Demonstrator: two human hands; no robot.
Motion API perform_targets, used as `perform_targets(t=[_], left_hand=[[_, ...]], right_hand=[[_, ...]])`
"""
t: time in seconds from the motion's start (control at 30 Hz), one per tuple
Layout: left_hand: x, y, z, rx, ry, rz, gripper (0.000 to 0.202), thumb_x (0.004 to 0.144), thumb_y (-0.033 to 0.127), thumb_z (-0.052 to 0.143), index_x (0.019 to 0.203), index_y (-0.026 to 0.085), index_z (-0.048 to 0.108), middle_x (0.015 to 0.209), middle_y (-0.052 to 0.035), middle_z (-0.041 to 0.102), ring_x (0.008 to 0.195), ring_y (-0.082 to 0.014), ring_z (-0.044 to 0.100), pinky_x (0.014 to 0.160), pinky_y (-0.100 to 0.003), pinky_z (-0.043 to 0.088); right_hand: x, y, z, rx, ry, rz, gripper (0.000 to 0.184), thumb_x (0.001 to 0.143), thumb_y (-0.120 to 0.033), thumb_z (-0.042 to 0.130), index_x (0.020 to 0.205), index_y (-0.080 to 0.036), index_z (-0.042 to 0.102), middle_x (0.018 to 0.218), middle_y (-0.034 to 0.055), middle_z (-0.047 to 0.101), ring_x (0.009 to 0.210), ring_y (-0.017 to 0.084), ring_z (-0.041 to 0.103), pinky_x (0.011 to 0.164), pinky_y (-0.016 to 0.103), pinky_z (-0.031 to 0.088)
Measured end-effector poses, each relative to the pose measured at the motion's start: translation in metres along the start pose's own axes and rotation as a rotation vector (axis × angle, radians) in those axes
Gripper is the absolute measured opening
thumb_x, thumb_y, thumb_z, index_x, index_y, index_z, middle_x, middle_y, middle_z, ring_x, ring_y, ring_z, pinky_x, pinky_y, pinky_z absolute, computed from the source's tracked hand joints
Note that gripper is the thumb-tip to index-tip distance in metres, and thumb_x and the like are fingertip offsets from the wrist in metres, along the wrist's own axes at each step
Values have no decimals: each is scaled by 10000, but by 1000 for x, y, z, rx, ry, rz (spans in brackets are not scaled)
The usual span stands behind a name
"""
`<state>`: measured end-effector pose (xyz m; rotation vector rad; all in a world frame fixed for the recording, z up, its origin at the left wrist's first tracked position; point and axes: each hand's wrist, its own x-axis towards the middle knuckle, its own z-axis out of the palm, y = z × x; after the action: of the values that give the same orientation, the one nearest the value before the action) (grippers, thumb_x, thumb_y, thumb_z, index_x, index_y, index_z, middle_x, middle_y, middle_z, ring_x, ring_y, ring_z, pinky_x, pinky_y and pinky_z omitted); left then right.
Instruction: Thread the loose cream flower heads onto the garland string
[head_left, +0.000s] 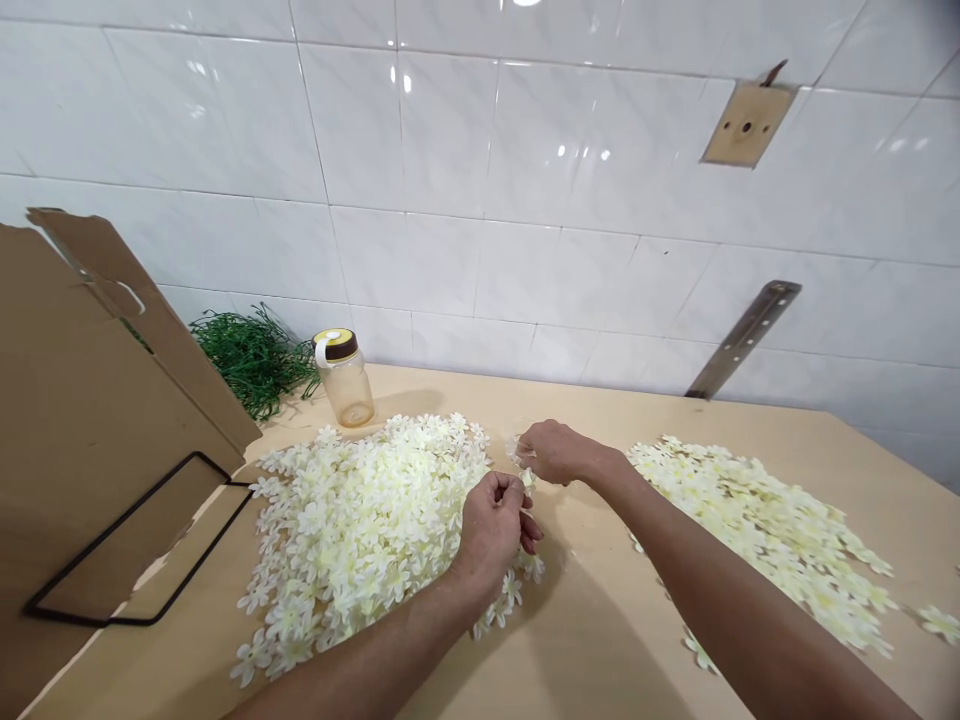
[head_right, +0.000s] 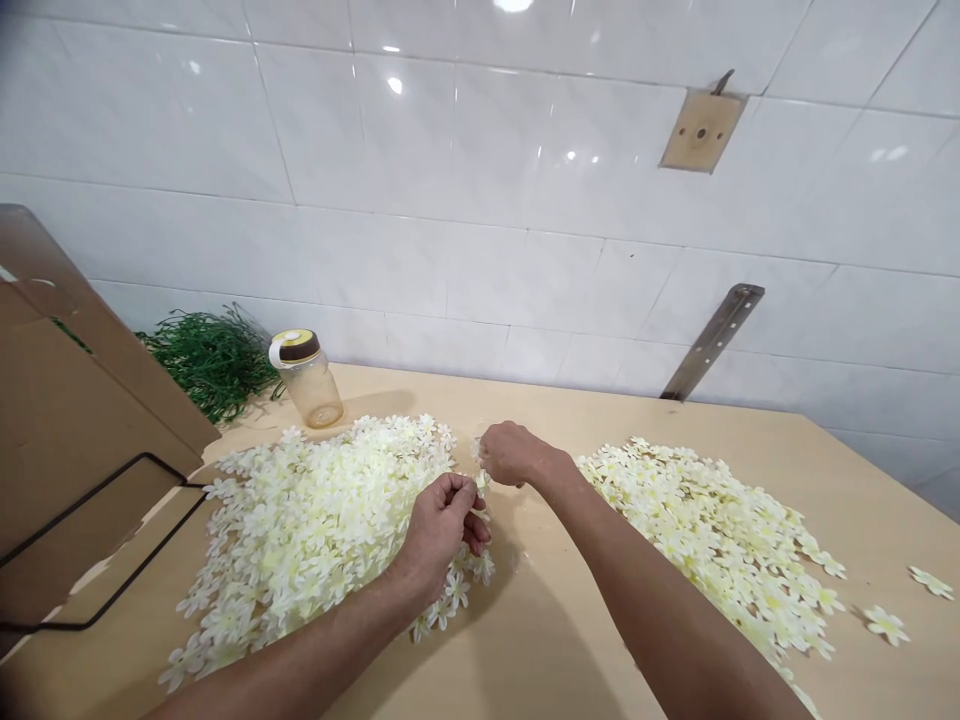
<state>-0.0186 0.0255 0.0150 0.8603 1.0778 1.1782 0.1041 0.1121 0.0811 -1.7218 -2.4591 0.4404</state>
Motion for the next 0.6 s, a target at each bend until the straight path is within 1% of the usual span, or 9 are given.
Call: perform_targets(t=[0.07, 0.13, 0.23, 0.3, 0.37, 0.43, 0.53, 0.57, 0.6], left_hand=[[0, 1, 0, -6, -2, -3, 214, 832, 366, 573, 764, 179, 496, 697, 7, 561, 431, -105, 563, 357, -211, 404], [0, 2, 0, -15, -5, -9, 223, 828, 375, 580, 763, 179, 494, 699, 8, 558, 431, -103, 563, 359, -209, 401], [0, 3, 0, -21, -8, -16, 213, 824, 364, 580, 765, 178, 496, 712, 8, 556, 431, -97, 561, 362, -206, 397], [0, 5, 0, -20, -12, -18, 188, 826, 339, 571, 766, 176, 498, 709, 10, 555, 429, -95, 558, 365, -207, 396], [-1, 7, 0, -17, -22, -24, 161, 826, 309, 561, 764, 174, 499, 697, 10, 552, 427, -96, 555, 368, -210, 395], [-2, 10, 1, -14, -34, -34, 154, 819, 298, 567, 756, 172, 502, 682, 10, 550, 426, -99, 552, 374, -217, 400], [-5, 14, 2, -20, -47, -39, 186, 794, 324, 610, 749, 167, 520, 693, 0, 562, 438, -107, 560, 382, -226, 412], [-6, 14, 2, -25, -53, -36, 200, 784, 336, 624, 749, 165, 526, 705, -5, 568, 445, -109, 565, 383, -227, 415], [-7, 15, 3, -29, -59, -34, 211, 777, 346, 634, 748, 164, 531, 714, -8, 571, 452, -111, 569, 384, -227, 418]], right_hand=[[1, -2, 0, 59, -74, 13, 249, 723, -282, 695, 521, -191, 581, 433, 26, 565, 451, 161, 588, 476, 251, 414], [1, -3, -3, 123, -136, 17, 277, 737, -283, 672, 503, -185, 561, 415, 19, 545, 394, 143, 559, 429, 240, 402], [-2, -3, -10, 207, -170, 14, 231, 749, -291, 651, 556, -179, 589, 495, 32, 606, 403, 143, 581, 393, 226, 401], [-6, -2, -16, 284, -148, 6, 165, 739, -308, 668, 644, -176, 640, 616, 51, 674, 423, 144, 599, 387, 223, 401], [-11, -1, -22, 345, -49, -14, 138, 732, -320, 682, 738, -182, 683, 771, 67, 721, 437, 133, 602, 408, 232, 409], [-17, 0, -26, 321, 154, -17, 132, 757, -320, 659, 786, -198, 703, 856, 61, 731, 505, 141, 621, 486, 254, 439], [-27, 7, -24, 229, 503, 66, 153, 813, -324, 600, 780, -216, 703, 807, 36, 727, 700, 191, 657, 662, 297, 471], [-31, 11, -21, 248, 569, 111, 180, 829, -343, 586, 779, -215, 702, 785, 35, 723, 724, 199, 657, 692, 308, 474], [-36, 16, -16, 304, 593, 170, 241, 852, -391, 562, 778, -210, 701, 763, 38, 718, 679, 192, 650, 673, 310, 479]])
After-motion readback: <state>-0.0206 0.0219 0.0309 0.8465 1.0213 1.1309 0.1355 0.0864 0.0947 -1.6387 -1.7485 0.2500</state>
